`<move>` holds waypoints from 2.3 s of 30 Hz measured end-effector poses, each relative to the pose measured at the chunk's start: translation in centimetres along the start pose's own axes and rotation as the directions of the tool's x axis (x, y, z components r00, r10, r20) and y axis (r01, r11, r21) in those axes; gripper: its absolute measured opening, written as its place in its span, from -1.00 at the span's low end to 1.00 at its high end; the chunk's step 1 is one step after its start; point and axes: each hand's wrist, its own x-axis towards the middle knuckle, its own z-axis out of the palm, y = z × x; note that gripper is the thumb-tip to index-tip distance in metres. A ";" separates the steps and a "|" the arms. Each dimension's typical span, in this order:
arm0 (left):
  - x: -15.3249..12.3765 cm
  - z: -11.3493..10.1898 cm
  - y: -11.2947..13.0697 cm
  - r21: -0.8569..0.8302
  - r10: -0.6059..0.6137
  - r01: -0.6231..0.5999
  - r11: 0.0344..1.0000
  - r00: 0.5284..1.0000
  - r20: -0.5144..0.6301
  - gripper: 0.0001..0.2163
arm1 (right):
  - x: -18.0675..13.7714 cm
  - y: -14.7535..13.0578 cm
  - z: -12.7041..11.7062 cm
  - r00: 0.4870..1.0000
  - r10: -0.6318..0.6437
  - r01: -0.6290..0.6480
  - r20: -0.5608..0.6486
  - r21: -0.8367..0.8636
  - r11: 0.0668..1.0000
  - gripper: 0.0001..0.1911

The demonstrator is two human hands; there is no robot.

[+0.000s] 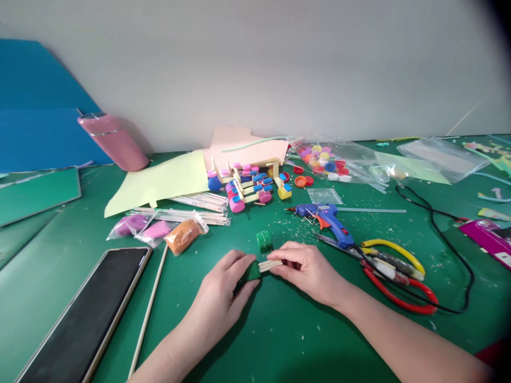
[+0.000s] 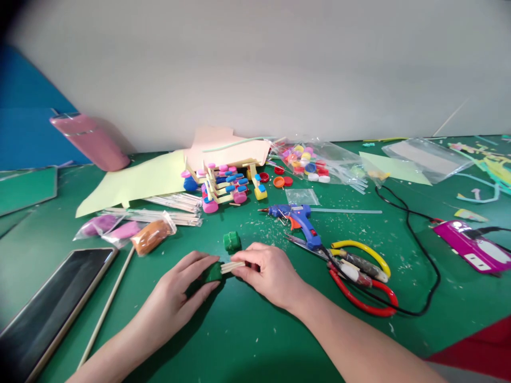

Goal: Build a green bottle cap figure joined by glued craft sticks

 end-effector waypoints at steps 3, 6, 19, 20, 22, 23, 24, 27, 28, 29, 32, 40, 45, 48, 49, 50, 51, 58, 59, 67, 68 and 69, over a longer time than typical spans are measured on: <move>0.0 0.0 0.1 0.005 -0.005 0.005 1.000 1.000 -0.005 -0.77 | -0.1 0.0 0.0 1.000 -0.003 0.003 -0.001 0.000 1.000 -0.80; 0.0 0.0 0.1 0.002 0.001 -0.001 1.000 1.000 -0.007 -0.77 | -0.2 0.0 0.1 1.000 -0.006 0.006 -0.002 0.000 1.000 -0.80; 0.1 0.1 -0.1 0.028 0.025 -0.024 0.999 0.999 -0.021 -0.77 | -0.1 -0.1 0.1 1.000 0.001 -0.001 -0.004 -0.010 1.000 -0.80; 0.2 0.0 -0.1 0.030 0.027 -0.026 0.999 0.999 -0.023 -0.77 | -0.1 -0.1 0.1 1.000 0.001 -0.001 -0.006 -0.010 1.000 -0.80; 0.2 0.0 0.0 0.032 0.026 -0.025 0.999 0.999 -0.029 -0.77 | -0.1 -0.1 0.1 1.000 -0.001 0.001 -0.008 -0.012 1.000 -0.79; 0.3 0.0 0.0 0.032 0.023 -0.022 0.999 0.999 -0.030 -0.78 | -0.1 -0.1 0.1 1.000 -0.002 0.002 -0.009 -0.013 1.000 -0.79; 0.3 0.0 0.1 0.031 0.018 -0.017 0.999 0.999 -0.030 -0.78 | -0.1 -0.1 0.1 1.000 -0.003 0.003 -0.011 -0.014 1.000 -0.79; 0.2 -0.1 0.2 0.018 0.009 -0.009 1.000 1.000 -0.024 -0.78 | -0.1 -0.1 0.1 1.000 -0.004 0.004 -0.011 -0.018 1.000 -0.80; 0.2 -0.1 0.2 0.014 0.011 -0.011 1.000 1.000 -0.027 -0.78 | -0.1 -0.1 0.1 1.000 -0.004 0.004 -0.010 -0.019 1.000 -0.80; 0.2 0.0 0.1 0.010 0.013 -0.013 1.000 1.000 -0.029 -0.78 | -0.1 -0.2 0.1 1.000 -0.003 0.003 -0.009 -0.019 1.000 -0.79; 0.2 0.0 0.0 0.007 0.014 -0.014 1.000 1.000 -0.025 -0.78 | -0.1 -0.2 0.0 1.000 0.001 -0.001 0.000 -0.019 1.000 -0.79; 0.2 0.0 0.0 0.008 -0.004 0.004 1.000 1.000 -0.011 -0.76 | -0.1 -0.2 0.1 1.000 0.003 -0.003 0.002 -0.024 1.000 -0.79; 0.1 -0.1 0.1 0.003 0.002 -0.002 1.000 1.000 -0.019 -0.77 | -0.1 -0.2 0.1 1.000 0.012 -0.012 -0.001 -0.017 1.000 -0.80; 0.2 -0.1 0.2 0.012 0.004 -0.003 1.000 1.000 -0.026 -0.78 | -0.1 -0.3 0.0 1.000 0.016 -0.016 0.000 -0.019 1.000 -0.79; 0.2 -0.1 0.2 0.017 0.007 -0.006 1.000 0.999 -0.032 -0.78 | -0.1 -0.3 0.0 1.000 0.014 -0.014 0.000 -0.019 1.000 -0.79; 0.2 -0.1 0.2 0.022 0.011 -0.010 1.000 0.999 -0.039 -0.77 | -0.1 -0.3 0.0 1.000 0.012 -0.012 0.002 -0.019 1.000 -0.79; 0.3 -0.1 0.2 0.026 0.016 -0.015 1.000 0.999 -0.045 -0.77 | -0.1 -0.3 0.0 1.000 0.011 -0.011 0.002 -0.017 1.000 -0.79; 0.2 0.1 0.1 0.028 0.027 -0.025 0.999 0.998 -0.060 -0.78 | -0.1 -0.1 0.1 1.000 0.009 -0.009 -0.007 0.003 1.000 -0.79; 0.2 0.1 0.0 0.029 0.027 -0.026 0.999 0.998 -0.061 -0.78 | -0.1 -0.1 0.1 1.000 0.009 -0.009 -0.006 0.003 1.000 -0.79; 0.1 0.3 -0.2 0.027 0.017 -0.016 1.000 0.999 -0.043 -0.78 | -0.1 -0.3 0.0 1.000 0.010 -0.010 0.007 0.007 1.000 -0.80; 0.1 0.3 -0.2 0.029 0.018 -0.016 0.999 0.999 -0.045 -0.78 | -0.1 -0.3 -0.1 1.000 0.009 -0.009 0.008 0.007 1.000 -0.80; 0.1 0.3 -0.2 0.032 0.018 -0.017 0.999 0.999 -0.048 -0.78 | -0.1 -0.3 -0.1 1.000 0.009 -0.010 0.009 0.005 1.000 -0.80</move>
